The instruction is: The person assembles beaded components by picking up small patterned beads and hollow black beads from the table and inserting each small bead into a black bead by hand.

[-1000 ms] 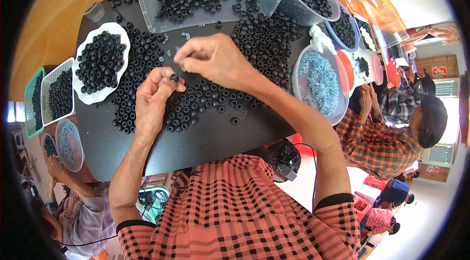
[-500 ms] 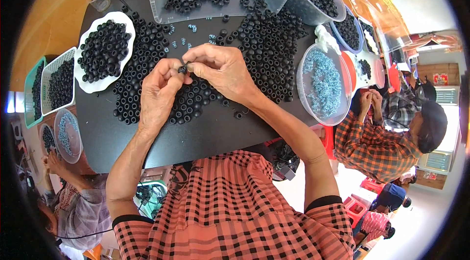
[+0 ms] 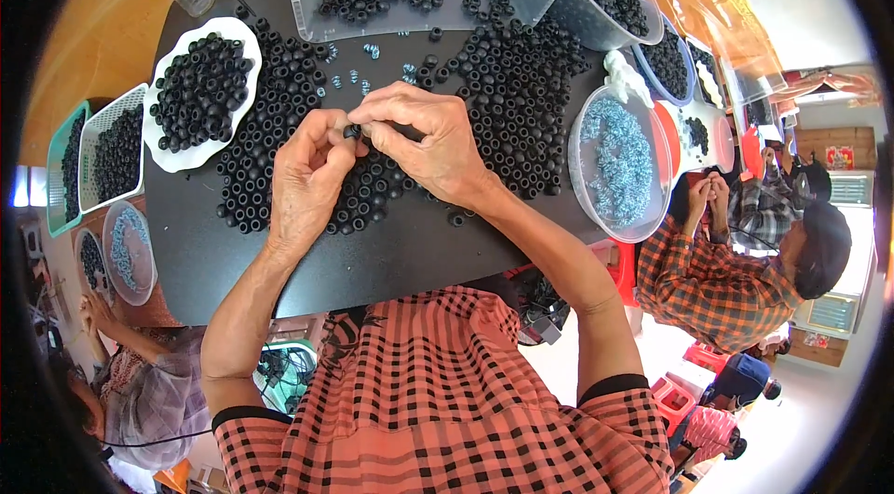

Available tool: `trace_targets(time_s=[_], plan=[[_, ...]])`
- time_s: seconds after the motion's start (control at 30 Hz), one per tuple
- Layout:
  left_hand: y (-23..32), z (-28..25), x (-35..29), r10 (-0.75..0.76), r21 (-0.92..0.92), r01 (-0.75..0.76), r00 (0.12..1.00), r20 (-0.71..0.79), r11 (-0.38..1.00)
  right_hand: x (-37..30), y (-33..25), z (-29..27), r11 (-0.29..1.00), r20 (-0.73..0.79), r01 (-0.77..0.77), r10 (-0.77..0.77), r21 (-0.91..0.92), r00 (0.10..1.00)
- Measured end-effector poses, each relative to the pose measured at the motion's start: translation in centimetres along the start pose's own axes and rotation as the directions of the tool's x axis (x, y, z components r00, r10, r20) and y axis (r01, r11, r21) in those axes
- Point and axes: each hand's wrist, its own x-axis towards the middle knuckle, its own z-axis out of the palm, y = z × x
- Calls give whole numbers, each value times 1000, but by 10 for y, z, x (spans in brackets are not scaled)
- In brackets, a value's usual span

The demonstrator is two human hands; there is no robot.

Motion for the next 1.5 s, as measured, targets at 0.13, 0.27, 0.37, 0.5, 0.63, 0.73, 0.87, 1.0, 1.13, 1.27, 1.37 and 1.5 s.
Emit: trace_targets(time_s=[0.13, 0.27, 0.37, 0.5, 0.63, 0.73, 0.87, 1.0, 1.13, 1.27, 1.37, 1.5], plan=[[-1, -1, -1, 5, -5, -5, 1000, -3, 1000, -1, 3, 4, 998, -17, 52, -52, -33, 998], [-5, -3, 0, 13, 46, -14, 1000, 20, 999, -5, 9, 10, 994, -56, -29, 34, 103, 998], [-2, -2, 1, 13, -55, -13, 1000, 8, 998, -6, 10, 13, 981, -71, -60, 74, 182, 995], [-5, -3, 4, -40, -196, 50, 998, 54, 979, -5, 9, 10, 986, -41, -3, 10, 167, 999], [-15, -9, 5, -105, -353, 134, 990, 98, 926, -3, 10, 3, 983, -13, 175, -176, -47, 984], [-4, -5, 6, -121, -391, 167, 983, 140, 905, -5, 8, 3, 976, 11, 182, -182, -115, 983], [-7, -8, 4, -142, -386, 185, 980, 139, 904, -8, 11, 10, 950, -12, 239, -246, -202, 969], [-14, -10, 4, -169, -301, 200, 977, 127, 933, -9, 12, 12, 894, -31, 312, -339, -321, 940], [-11, -4, 7, -161, -298, 186, 981, 107, 936, -9, 14, 13, 853, -16, 353, -389, -385, 921], [-10, -11, 5, -170, -311, 216, 971, 166, 925, -7, 12, 14, 809, -5, 407, -451, -424, 892], [-4, -7, 8, -145, -306, 183, 979, 143, 934, -6, 7, 13, 839, -34, 355, -403, -412, 915], [-5, -7, 10, -122, -345, 182, 974, 189, 921, -8, 6, 5, 804, -36, 355, -422, -477, 906]])
